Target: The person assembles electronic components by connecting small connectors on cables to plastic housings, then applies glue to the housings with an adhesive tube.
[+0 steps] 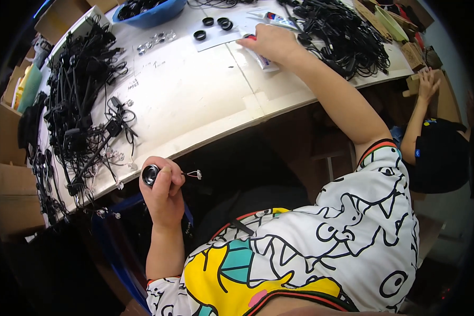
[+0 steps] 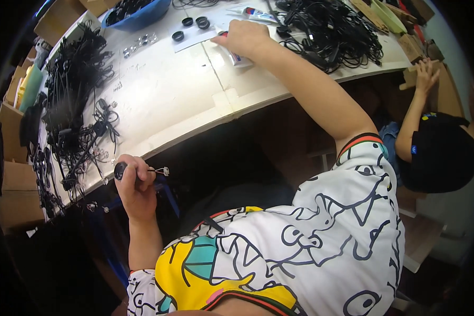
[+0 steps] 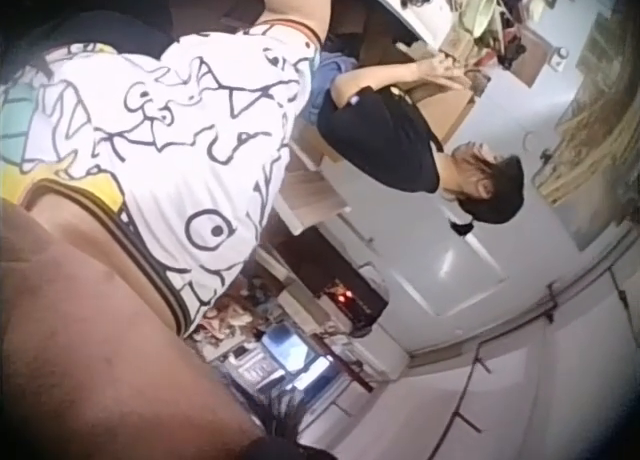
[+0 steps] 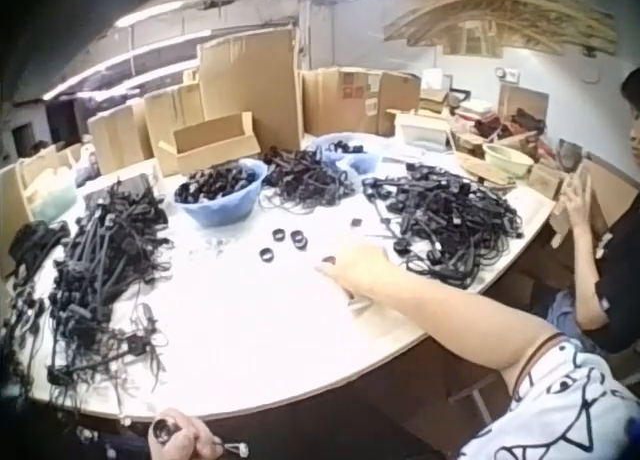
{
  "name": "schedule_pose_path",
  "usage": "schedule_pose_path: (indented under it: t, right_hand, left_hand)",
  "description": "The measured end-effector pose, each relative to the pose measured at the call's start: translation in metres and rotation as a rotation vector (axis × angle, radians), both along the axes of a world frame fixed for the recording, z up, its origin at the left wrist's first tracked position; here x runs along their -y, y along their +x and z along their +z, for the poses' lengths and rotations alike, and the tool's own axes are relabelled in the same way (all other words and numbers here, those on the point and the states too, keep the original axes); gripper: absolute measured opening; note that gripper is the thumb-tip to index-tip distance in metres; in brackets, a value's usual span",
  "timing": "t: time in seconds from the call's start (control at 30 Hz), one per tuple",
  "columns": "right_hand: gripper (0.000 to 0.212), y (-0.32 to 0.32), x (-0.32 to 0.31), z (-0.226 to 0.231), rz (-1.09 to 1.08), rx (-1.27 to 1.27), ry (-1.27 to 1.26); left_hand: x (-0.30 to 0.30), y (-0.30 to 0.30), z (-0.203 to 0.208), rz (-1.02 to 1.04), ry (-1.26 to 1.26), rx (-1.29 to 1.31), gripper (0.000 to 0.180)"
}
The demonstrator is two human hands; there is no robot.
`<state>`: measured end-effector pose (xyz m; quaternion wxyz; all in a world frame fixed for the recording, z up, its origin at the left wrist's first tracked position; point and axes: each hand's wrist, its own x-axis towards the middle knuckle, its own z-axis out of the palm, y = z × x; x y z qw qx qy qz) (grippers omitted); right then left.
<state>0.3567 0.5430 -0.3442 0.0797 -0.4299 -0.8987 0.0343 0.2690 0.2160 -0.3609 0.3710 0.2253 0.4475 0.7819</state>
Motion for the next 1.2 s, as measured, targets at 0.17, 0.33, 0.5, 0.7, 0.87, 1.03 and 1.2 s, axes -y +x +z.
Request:
schedule_pose_path:
  t: [0.17,0.33,0.5,0.7,0.87,1.03,1.2]
  right_hand:
    - [0.039,0.004,0.001,-0.008,0.233,-0.311,-0.227]
    - [0.026,0.009,0.111,0.022,0.521,-0.441,-1.010]
    - [0.027,0.022,0.172,0.028,0.453,-0.261,-1.672]
    - [0.026,0.025,0.183,0.018,0.333,-0.164,-1.815]
    - [0.025,0.026,0.195,0.012,0.290,-0.142,-1.957]
    - [0.020,0.023,0.205,0.014,0.223,-0.120,-1.870]
    - [0.019,0.023,0.207,0.011,0.229,-0.117,-1.830]
  left_hand:
    - [0.002,-0.006,-0.006,0.066,-0.253,-0.121,0.010]
    - [0.011,-0.016,-0.018,-0.048,-0.281,-0.276,0.013]
    - [0.024,-0.016,-0.030,-0.141,-0.268,-0.415,0.015]
    - [0.033,-0.017,-0.037,-0.208,-0.183,-0.623,0.016]
    - [0.038,-0.014,-0.043,-0.175,-0.178,-0.580,0.017]
    - [0.042,-0.018,-0.044,-0.263,-0.198,-0.593,0.018]
    - [0.041,-0.013,-0.047,-0.199,-0.124,-0.622,0.017]
